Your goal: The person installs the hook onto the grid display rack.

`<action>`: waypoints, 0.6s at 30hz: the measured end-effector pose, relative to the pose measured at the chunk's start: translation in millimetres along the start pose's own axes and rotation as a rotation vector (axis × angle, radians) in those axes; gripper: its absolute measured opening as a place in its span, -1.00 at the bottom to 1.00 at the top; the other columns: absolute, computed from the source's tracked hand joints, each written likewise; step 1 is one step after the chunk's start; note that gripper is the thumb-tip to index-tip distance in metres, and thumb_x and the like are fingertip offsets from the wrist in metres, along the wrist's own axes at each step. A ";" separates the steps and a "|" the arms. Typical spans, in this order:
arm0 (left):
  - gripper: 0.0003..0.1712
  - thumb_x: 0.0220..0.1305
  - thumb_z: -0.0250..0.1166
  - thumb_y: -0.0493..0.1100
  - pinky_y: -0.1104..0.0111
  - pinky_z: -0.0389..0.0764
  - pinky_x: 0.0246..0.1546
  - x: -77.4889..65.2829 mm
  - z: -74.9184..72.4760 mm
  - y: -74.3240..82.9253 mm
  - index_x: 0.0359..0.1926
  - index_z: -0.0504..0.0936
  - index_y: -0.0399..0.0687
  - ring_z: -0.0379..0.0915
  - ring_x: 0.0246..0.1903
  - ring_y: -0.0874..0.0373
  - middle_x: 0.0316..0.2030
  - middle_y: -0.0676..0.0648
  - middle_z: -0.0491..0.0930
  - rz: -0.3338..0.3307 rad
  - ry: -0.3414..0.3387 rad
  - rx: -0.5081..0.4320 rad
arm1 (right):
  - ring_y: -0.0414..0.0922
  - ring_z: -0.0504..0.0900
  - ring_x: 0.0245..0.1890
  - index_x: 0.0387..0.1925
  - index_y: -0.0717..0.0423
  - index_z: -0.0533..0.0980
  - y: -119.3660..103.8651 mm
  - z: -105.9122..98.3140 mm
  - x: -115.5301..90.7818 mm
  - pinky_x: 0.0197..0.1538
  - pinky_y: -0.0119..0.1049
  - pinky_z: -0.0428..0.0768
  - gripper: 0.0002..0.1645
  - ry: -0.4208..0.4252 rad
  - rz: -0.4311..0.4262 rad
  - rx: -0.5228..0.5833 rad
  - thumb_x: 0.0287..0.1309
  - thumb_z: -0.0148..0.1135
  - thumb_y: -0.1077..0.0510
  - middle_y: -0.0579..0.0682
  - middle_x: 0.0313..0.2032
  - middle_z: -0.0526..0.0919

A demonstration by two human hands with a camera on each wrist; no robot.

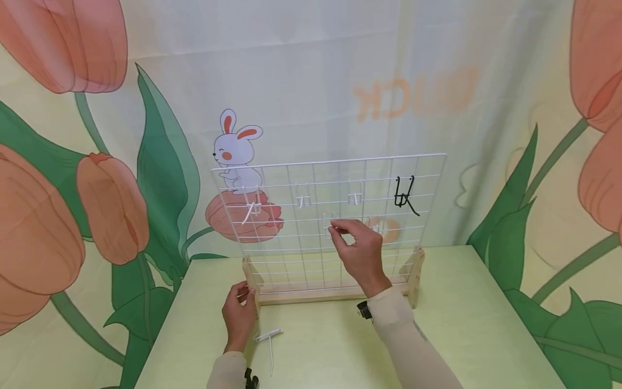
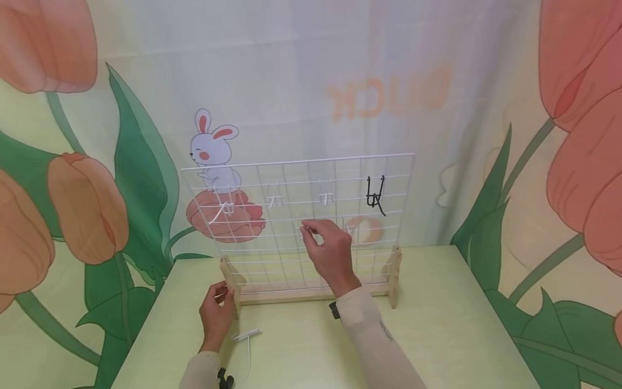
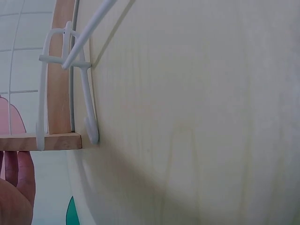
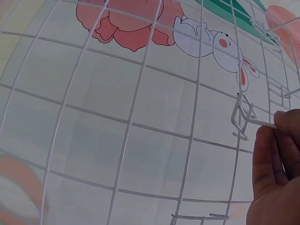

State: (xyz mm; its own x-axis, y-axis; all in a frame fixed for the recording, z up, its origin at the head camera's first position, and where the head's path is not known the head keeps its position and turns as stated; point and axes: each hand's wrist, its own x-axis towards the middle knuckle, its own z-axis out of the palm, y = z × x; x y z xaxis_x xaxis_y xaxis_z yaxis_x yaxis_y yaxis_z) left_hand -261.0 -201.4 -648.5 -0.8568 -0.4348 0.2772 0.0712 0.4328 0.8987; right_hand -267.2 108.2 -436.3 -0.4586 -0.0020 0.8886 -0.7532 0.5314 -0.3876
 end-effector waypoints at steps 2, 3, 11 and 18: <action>-0.71 0.49 0.35 -0.19 0.02 0.78 -0.03 -0.1 0.2 -0.6 0.17 0.65 -0.06 0.73 0.01 -0.09 0.03 -0.15 0.74 0.002 -0.001 0.001 | -0.07 0.85 -0.26 -0.09 0.18 0.78 1.0 1.3 -0.3 -0.16 -0.12 0.81 -0.78 -0.006 -0.006 -0.016 0.20 0.52 0.30 0.06 -0.21 0.86; -0.71 0.49 0.35 -0.19 0.01 0.78 -0.02 -0.2 0.2 -0.6 0.17 0.65 -0.05 0.74 0.01 -0.09 0.03 -0.15 0.74 0.003 0.000 0.002 | -0.07 0.85 -0.26 -0.09 0.18 0.78 1.5 1.8 -0.4 -0.15 -0.12 0.81 -0.78 -0.010 -0.010 -0.024 0.21 0.52 0.30 0.07 -0.21 0.86; -0.72 0.48 0.36 -0.19 0.02 0.78 -0.05 -0.2 0.4 -1.6 0.16 0.65 -0.05 0.74 0.00 -0.09 0.01 -0.15 0.75 0.010 0.002 0.004 | -0.05 0.83 -0.26 -0.11 0.18 0.79 2.8 4.6 -2.6 -0.15 -0.12 0.81 -0.78 -0.027 -0.033 -0.067 0.19 0.55 0.27 0.08 -0.22 0.86; -0.71 0.47 0.37 -0.18 0.15 0.77 -0.07 0.3 -0.2 -1.9 0.16 0.66 -0.03 0.75 -0.02 -0.06 0.01 -0.13 0.75 0.020 0.005 0.014 | -0.06 0.81 -0.27 -0.12 0.16 0.79 3.2 5.6 -9.8 -0.16 -0.13 0.80 -0.78 -0.043 -0.021 -0.070 0.17 0.56 0.25 0.06 -0.23 0.86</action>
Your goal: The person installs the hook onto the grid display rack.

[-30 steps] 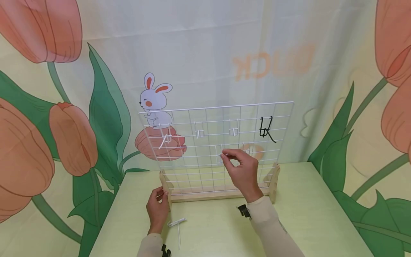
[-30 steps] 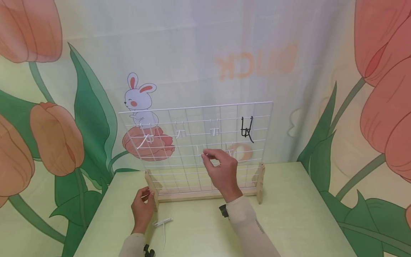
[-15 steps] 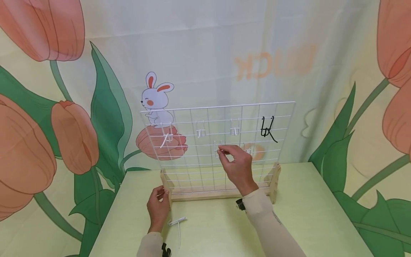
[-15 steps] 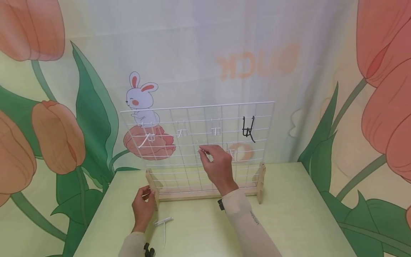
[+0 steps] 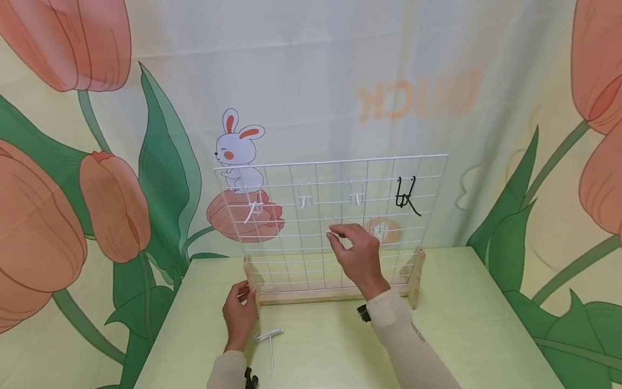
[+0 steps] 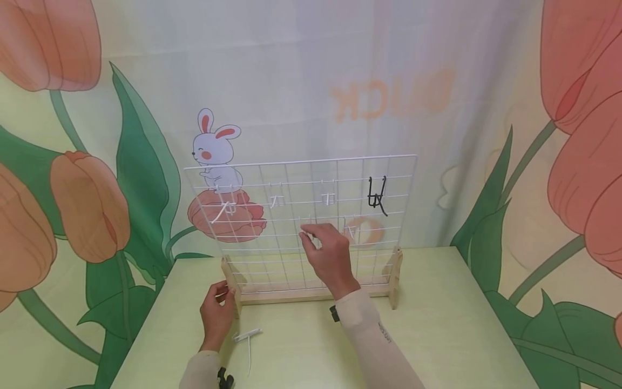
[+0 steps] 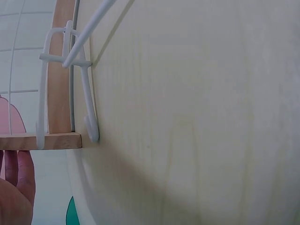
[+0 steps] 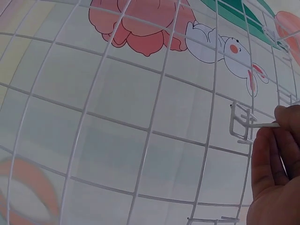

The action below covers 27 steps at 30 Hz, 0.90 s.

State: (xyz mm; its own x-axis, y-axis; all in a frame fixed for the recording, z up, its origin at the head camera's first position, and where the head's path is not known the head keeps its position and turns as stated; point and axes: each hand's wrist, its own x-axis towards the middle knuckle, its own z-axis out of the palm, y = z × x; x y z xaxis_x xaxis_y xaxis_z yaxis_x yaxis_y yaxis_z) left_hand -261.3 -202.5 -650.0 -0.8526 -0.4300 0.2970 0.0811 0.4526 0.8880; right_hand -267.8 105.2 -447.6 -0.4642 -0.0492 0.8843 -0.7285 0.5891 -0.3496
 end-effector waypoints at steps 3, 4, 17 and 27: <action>-0.71 0.47 0.37 -0.18 0.11 0.78 -0.07 0.0 0.2 -0.1 0.15 0.66 -0.04 0.75 -0.02 -0.06 0.01 -0.13 0.75 -0.001 -0.001 -0.003 | -0.06 0.81 -0.27 -0.14 0.16 0.79 1.2 0.7 -3.1 -0.15 -0.13 0.81 -0.78 -0.008 0.002 -0.006 0.15 0.58 0.24 0.05 -0.23 0.86; -0.71 0.47 0.37 -0.18 0.09 0.78 -0.06 0.1 0.4 -0.4 0.15 0.66 -0.04 0.75 -0.02 -0.06 0.01 -0.14 0.75 -0.001 -0.003 -0.004 | -0.06 0.81 -0.26 -0.14 0.16 0.79 1.7 1.0 -3.9 -0.14 -0.13 0.81 -0.78 -0.013 0.003 -0.009 0.15 0.58 0.24 0.05 -0.23 0.86; -0.71 0.47 0.37 -0.21 0.02 0.79 -0.06 -0.5 0.4 -0.2 0.15 0.66 -0.06 0.75 -0.04 -0.09 -0.01 -0.15 0.75 0.019 0.011 -0.001 | -0.06 0.81 -0.26 -0.15 0.17 0.79 2.3 1.8 -15.5 -0.14 -0.11 0.81 -0.75 -0.010 0.010 -0.014 0.11 0.61 0.23 0.05 -0.21 0.86; -0.71 0.46 0.37 -0.23 0.00 0.79 -0.06 0.1 1.9 -0.8 0.15 0.65 -0.08 0.76 -0.04 -0.11 0.00 -0.17 0.75 0.030 0.017 -0.003 | -0.05 0.81 -0.27 -0.15 0.19 0.78 0.7 1.0 -24.0 -0.16 -0.12 0.79 -0.73 0.008 0.020 -0.015 0.08 0.61 0.25 0.05 -0.22 0.85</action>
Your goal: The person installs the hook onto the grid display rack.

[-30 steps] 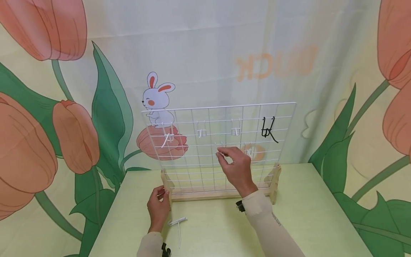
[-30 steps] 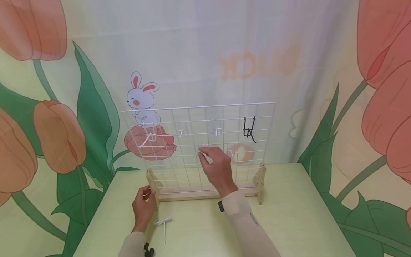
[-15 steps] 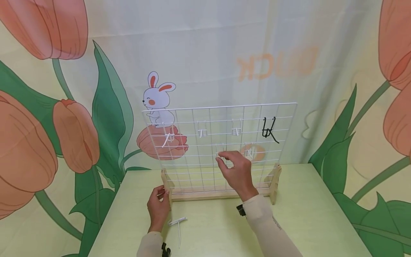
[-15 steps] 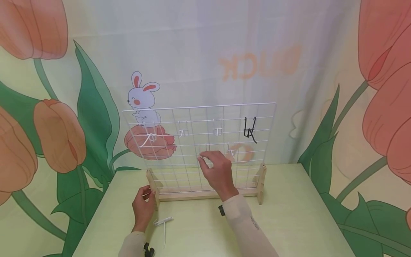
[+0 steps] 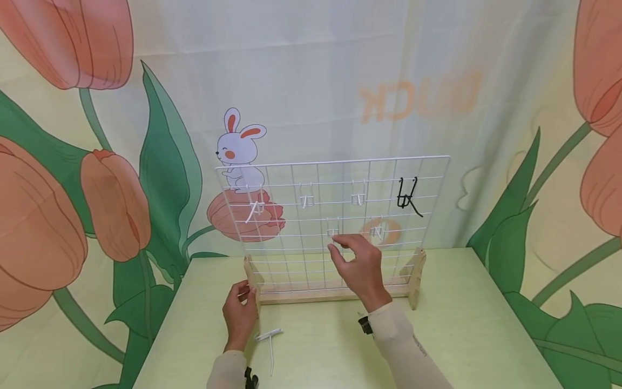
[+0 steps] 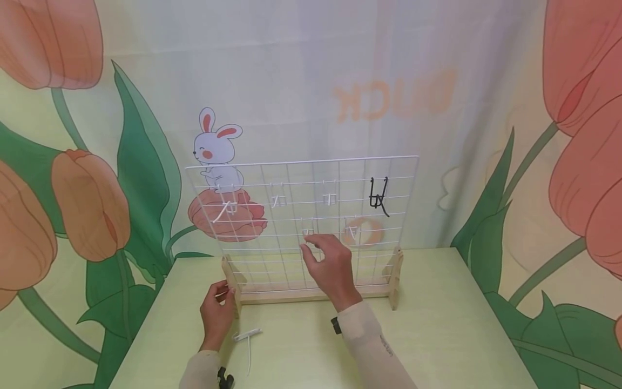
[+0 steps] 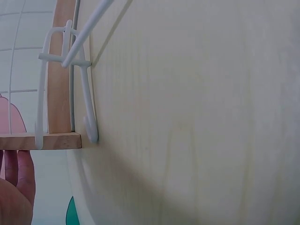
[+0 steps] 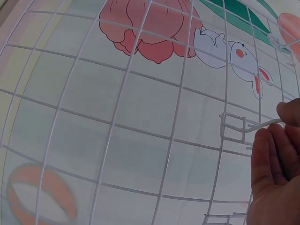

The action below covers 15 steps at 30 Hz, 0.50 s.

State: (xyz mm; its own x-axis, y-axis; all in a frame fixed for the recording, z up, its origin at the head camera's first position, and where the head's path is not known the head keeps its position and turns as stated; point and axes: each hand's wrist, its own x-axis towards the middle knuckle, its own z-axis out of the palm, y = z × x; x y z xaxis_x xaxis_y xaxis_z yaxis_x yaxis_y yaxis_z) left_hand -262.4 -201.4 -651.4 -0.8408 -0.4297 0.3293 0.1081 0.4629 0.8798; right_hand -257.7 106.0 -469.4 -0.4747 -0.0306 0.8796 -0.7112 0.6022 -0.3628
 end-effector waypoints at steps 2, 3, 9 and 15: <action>-0.71 0.46 0.37 -0.22 -0.01 0.79 -0.05 0.0 0.2 0.0 0.15 0.65 -0.08 0.76 -0.03 -0.11 0.00 -0.17 0.75 -0.005 -0.006 -0.003 | -0.05 0.81 -0.27 -0.14 0.19 0.78 -0.9 -1.5 -2.2 -0.15 -0.12 0.79 -0.73 -0.003 0.013 0.009 0.08 0.60 0.26 0.06 -0.22 0.85; -0.71 0.47 0.37 -0.22 -0.01 0.79 -0.05 0.0 0.2 0.0 0.15 0.65 -0.07 0.76 -0.03 -0.10 0.00 -0.17 0.75 -0.006 -0.009 -0.003 | -0.05 0.81 -0.26 -0.13 0.19 0.78 -1.5 -2.5 -3.3 -0.15 -0.11 0.79 -0.73 -0.007 0.020 0.011 0.09 0.60 0.25 0.06 -0.21 0.85; -0.71 0.48 0.36 -0.20 -0.04 0.78 -0.02 -0.5 -1.7 1.1 0.16 0.64 -0.07 0.75 -0.01 -0.10 0.01 -0.16 0.74 -0.013 -0.021 -0.003 | -0.06 0.83 -0.24 -0.11 0.19 0.77 -3.9 -5.2 -14.0 -0.13 -0.11 0.81 -0.71 -0.036 0.051 0.014 0.10 0.60 0.24 0.06 -0.18 0.86; -0.71 0.49 0.35 -0.19 -0.05 0.78 -0.01 -0.7 -2.2 1.3 0.17 0.63 -0.06 0.74 0.01 -0.11 0.02 -0.16 0.74 -0.026 -0.021 0.003 | -0.09 0.81 -0.26 -0.13 0.12 0.78 -4.5 -2.4 -34.1 -0.17 -0.15 0.80 -0.71 -0.071 0.070 0.013 0.07 0.63 0.23 0.01 -0.20 0.85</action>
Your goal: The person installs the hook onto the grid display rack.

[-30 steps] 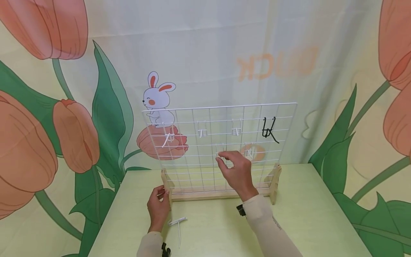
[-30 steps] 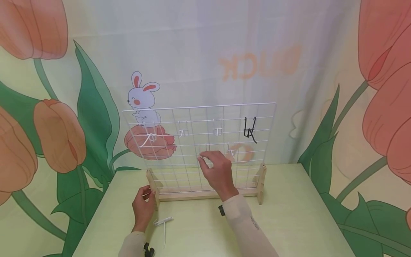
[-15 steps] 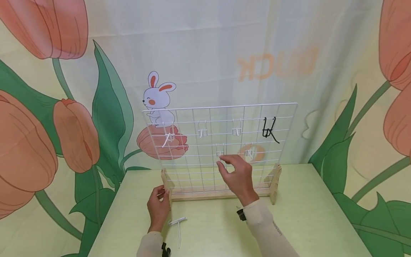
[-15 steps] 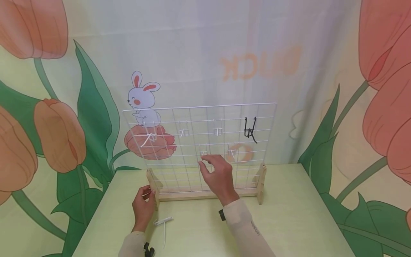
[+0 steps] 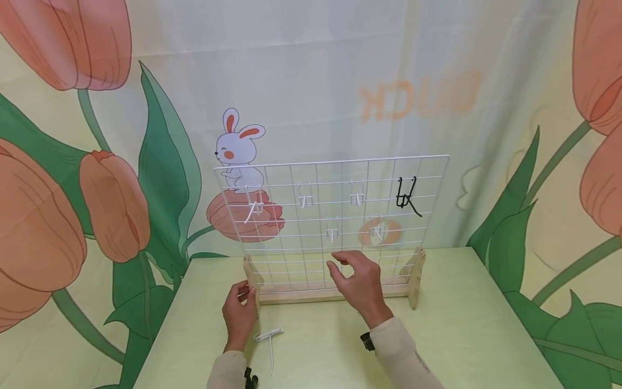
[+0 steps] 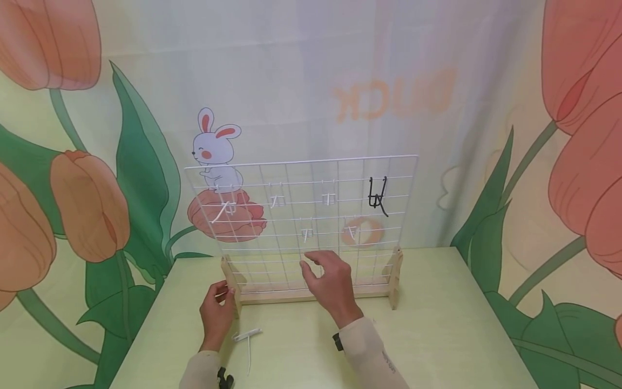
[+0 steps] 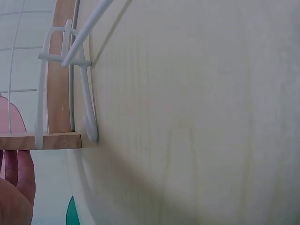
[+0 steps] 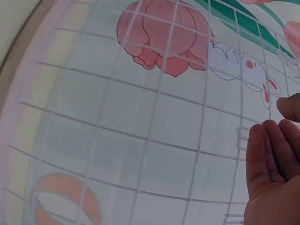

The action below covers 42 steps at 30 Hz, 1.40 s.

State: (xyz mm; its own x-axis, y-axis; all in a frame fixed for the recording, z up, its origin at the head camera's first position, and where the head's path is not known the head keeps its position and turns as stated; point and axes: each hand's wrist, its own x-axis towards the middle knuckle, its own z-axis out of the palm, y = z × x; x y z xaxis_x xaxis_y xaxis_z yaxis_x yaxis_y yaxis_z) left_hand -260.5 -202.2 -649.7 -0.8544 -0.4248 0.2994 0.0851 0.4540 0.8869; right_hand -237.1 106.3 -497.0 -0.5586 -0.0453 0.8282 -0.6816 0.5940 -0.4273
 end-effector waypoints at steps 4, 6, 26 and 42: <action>-0.71 0.49 0.35 -0.18 -0.04 0.78 -0.01 -0.4 0.5 0.1 0.17 0.63 -0.06 0.74 0.01 -0.11 0.02 -0.16 0.74 -0.001 -0.007 0.004 | -0.07 0.80 -0.29 -0.14 0.13 0.78 0.4 5.4 -16.3 -0.20 -0.16 0.80 -0.70 -0.021 0.016 0.017 0.04 0.65 0.24 0.00 -0.22 0.85; -0.71 0.48 0.36 -0.18 -0.03 0.78 -0.02 -0.6 0.4 0.6 0.16 0.64 -0.05 0.75 0.01 -0.10 0.01 -0.15 0.74 -0.001 -0.002 0.003 | -0.05 0.80 -0.30 -0.16 0.14 0.78 -0.1 9.2 -24.3 -0.20 -0.17 0.80 -0.71 -0.031 0.025 0.031 0.03 0.65 0.24 -0.01 -0.23 0.85; -0.71 0.48 0.37 -0.16 0.09 0.78 -0.03 3.3 -0.9 -3.6 0.16 0.65 -0.03 0.75 0.00 -0.07 0.02 -0.13 0.74 -0.010 -0.017 -0.001 | -0.13 0.81 -0.29 -0.16 0.01 0.76 -30.6 58.6 -100.1 -0.18 -0.36 0.78 -0.76 -0.223 0.245 0.169 0.11 0.62 0.17 -0.08 -0.23 0.85; -0.71 0.46 0.39 -0.16 0.16 0.76 -0.02 5.6 -3.4 -5.3 0.15 0.67 -0.02 0.76 -0.03 -0.07 0.00 -0.13 0.75 -0.007 -0.026 -0.006 | -0.28 0.76 -0.34 -0.20 0.03 0.76 -45.3 109.2 -151.2 -0.24 -0.51 0.69 -0.80 -0.437 0.326 0.156 0.15 0.60 0.09 -0.03 -0.30 0.83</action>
State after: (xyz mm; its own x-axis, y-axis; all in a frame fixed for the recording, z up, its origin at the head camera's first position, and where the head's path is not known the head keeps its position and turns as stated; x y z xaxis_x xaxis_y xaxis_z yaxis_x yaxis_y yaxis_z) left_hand -264.0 -209.6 -651.6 -0.8678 -0.4075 0.2843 0.0821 0.4468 0.8909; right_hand -173.3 -1.5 -642.5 -0.8731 -0.2276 0.4311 -0.4841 0.5089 -0.7118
